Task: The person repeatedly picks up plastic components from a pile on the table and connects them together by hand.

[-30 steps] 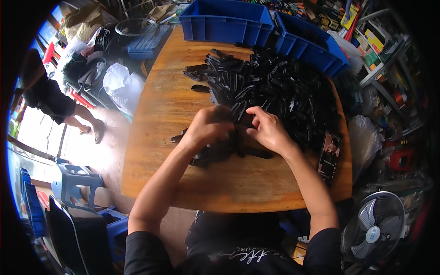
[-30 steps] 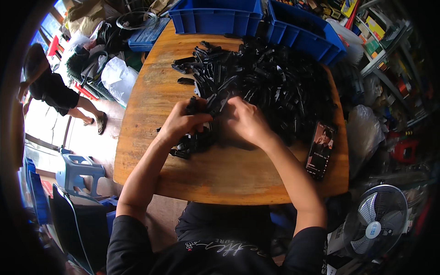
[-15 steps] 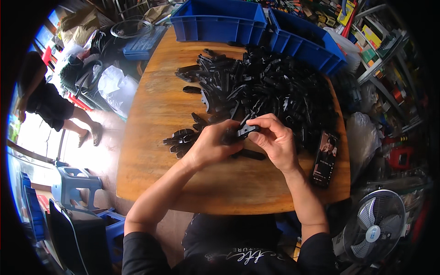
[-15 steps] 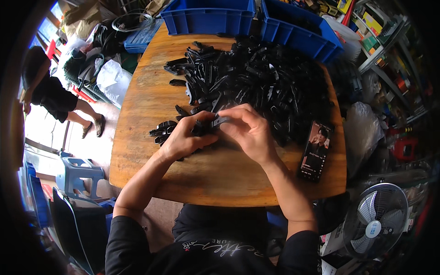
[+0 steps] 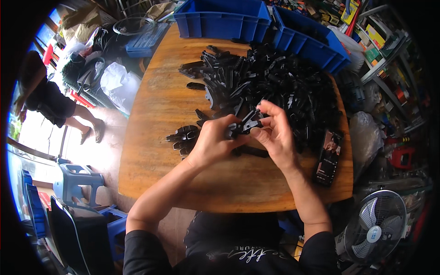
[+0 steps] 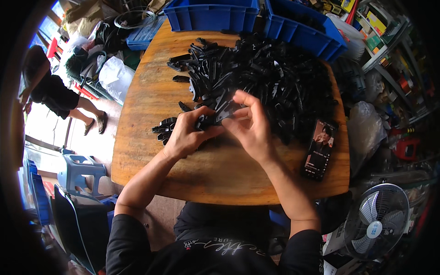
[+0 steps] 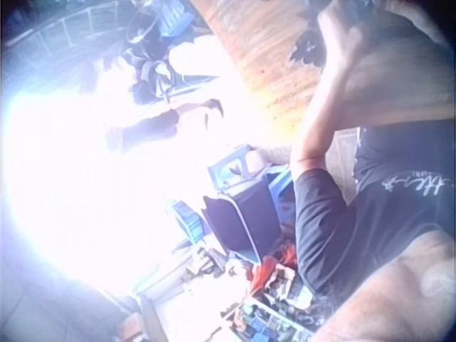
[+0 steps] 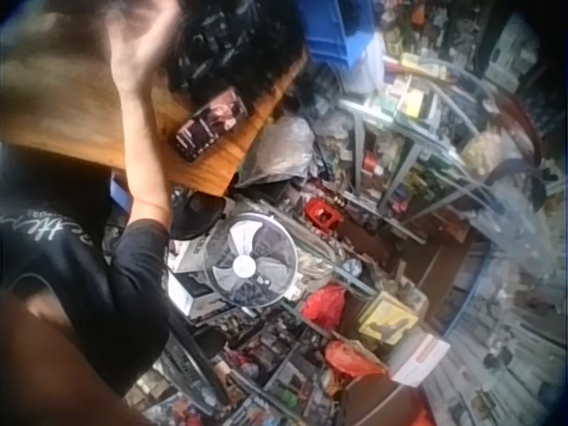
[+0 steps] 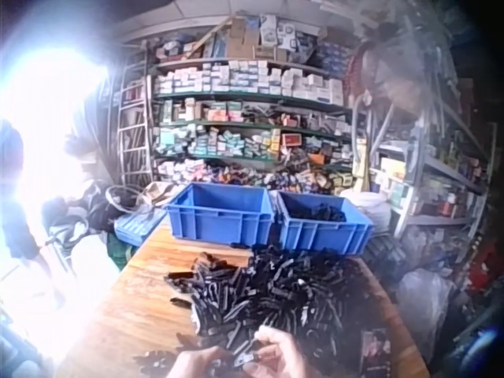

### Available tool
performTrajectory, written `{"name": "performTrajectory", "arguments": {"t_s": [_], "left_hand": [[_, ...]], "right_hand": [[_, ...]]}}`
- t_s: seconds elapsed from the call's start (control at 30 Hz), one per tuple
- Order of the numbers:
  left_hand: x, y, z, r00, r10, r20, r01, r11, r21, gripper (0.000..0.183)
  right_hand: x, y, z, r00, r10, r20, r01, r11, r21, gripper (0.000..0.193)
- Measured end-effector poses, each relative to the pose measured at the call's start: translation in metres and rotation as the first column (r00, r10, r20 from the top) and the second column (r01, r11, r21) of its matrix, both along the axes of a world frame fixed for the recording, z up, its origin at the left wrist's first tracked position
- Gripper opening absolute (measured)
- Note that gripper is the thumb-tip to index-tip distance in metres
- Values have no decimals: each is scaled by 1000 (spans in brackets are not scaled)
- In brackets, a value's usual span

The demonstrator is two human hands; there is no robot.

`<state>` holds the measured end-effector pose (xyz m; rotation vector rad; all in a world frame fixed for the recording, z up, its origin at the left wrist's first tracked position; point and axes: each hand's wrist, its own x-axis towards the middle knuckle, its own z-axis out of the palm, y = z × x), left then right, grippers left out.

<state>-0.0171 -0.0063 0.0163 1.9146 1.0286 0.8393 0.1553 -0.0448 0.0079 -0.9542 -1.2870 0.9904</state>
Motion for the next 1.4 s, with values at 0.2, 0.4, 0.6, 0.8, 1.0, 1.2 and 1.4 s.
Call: {"name": "performTrajectory", "arguments": {"t_s": [0.2,0.4,0.6,0.8,1.0,1.2,1.4], "left_hand": [[-6,-1,12,998,-45,-46,44,998,-34,32],[-4,1,1,980,-188,64,183,980,78,39],[-33,33,0,989,49,139,-29,990,-142,28],[-8,10,4,997,-37,-73,46,990,131,31],[-3,0,-2,983,34,-178,44,908,418,30],[-27,27,23,860,341,381,-219,919,-328,15],[-35,31,11,869,309,386,-89,866,-491,12]], "right_hand": [[10,0,8,987,160,-14,-160,977,-141,34],[-4,-2,4,943,27,332,-62,994,93,33],[1,11,-19,581,-146,801,-224,917,329,34],[7,18,-17,456,-213,864,-218,915,341,23],[9,13,12,682,-193,706,-197,881,431,26],[-7,2,5,595,-331,733,-268,777,569,24],[-38,-7,-23,490,-126,862,-419,834,360,23]]}}
